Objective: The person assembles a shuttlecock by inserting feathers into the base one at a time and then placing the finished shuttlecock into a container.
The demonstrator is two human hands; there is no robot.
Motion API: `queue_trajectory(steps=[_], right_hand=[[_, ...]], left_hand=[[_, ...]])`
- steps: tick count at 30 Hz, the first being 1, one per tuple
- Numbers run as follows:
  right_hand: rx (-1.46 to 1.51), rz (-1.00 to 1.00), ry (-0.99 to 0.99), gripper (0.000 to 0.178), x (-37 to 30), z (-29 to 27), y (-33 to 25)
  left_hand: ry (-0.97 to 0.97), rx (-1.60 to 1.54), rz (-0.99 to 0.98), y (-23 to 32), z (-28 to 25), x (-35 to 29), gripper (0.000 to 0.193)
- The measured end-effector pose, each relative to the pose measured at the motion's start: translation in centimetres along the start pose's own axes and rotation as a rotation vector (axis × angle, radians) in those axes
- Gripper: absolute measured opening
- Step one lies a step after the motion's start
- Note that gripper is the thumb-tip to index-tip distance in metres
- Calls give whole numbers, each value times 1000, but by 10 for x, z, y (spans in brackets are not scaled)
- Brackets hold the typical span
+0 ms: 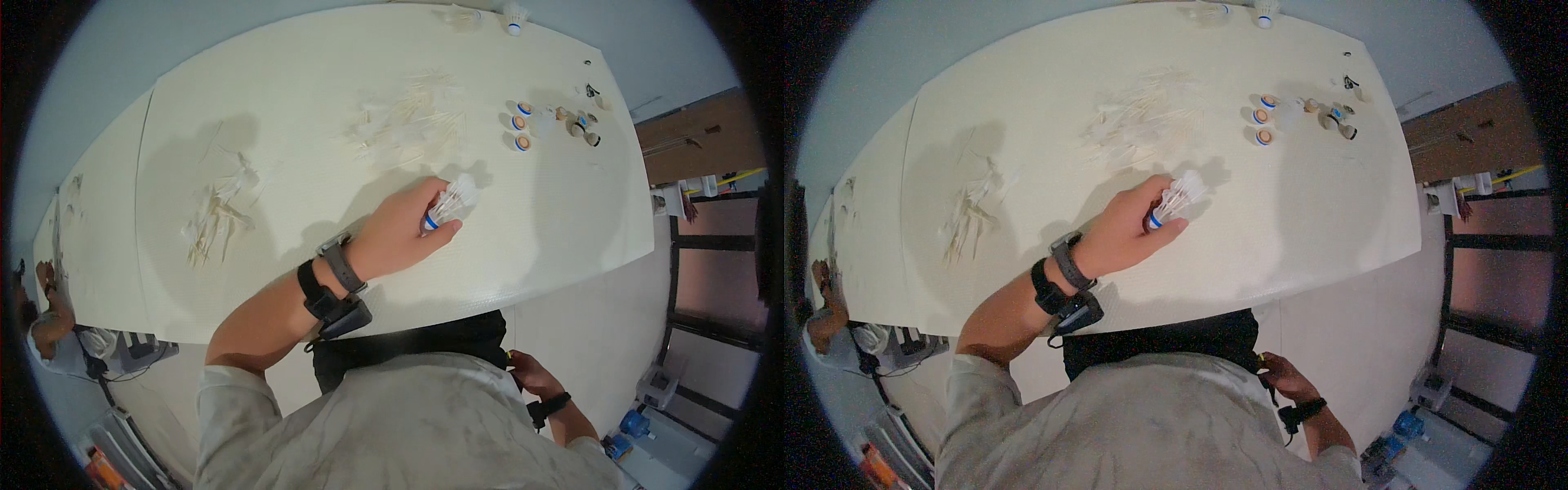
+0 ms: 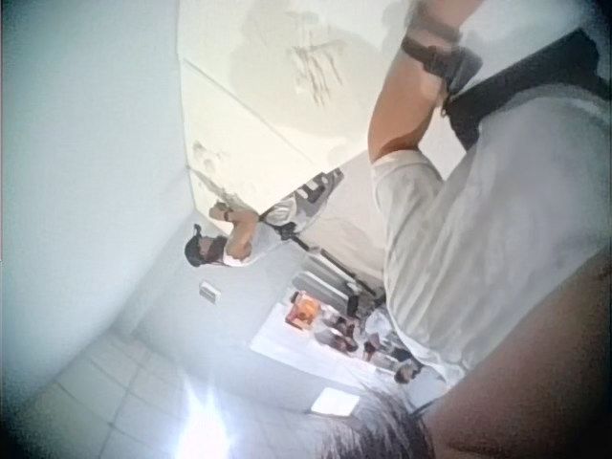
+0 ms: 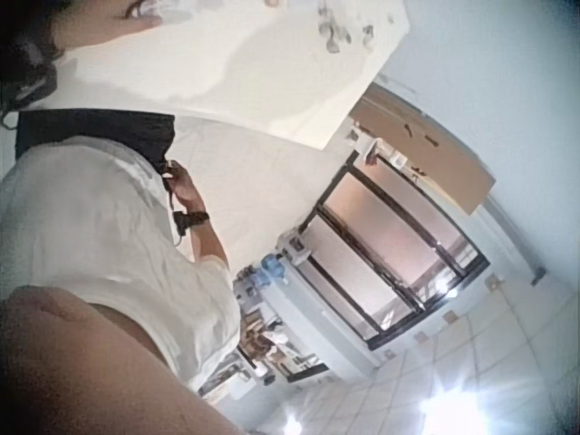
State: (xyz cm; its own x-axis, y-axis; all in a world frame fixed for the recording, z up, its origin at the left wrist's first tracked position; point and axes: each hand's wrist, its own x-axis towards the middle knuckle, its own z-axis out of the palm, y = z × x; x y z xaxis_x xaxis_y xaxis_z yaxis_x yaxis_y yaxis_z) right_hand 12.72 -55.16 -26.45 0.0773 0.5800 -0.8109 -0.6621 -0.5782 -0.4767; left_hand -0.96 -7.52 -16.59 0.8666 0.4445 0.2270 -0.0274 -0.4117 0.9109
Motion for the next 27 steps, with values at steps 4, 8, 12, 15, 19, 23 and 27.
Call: queue_trajectory(steps=[4, 8, 12, 15, 19, 23, 27], right_hand=[[-413, 153, 7, 47, 11, -6, -6], [-285, -222, 79, 60, 19, 27, -13], [-525, -465, 159, 55, 59, 11, 17], [-547, -598, 211, 71, 77, 11, 24], [-552, -646, 165, 63, 80, 28, 4], [-451, -504, 47, 54, 81, 25, -3], [-394, -550, 17, 65, 54, 45, -16]], left_hand=[[-17, 29, 2, -2, -2, 1, 37], [-10, 30, 15, -2, -1, 0, 37], [-29, -2, -36, 0, -2, 1, 36], [-15, -12, -32, 0, -1, 0, 36], [-24, 14, 6, -1, -1, 2, 37], [-20, -1, -23, -1, -2, 0, 37], [-16, -35, -21, 1, 0, -2, 37]])
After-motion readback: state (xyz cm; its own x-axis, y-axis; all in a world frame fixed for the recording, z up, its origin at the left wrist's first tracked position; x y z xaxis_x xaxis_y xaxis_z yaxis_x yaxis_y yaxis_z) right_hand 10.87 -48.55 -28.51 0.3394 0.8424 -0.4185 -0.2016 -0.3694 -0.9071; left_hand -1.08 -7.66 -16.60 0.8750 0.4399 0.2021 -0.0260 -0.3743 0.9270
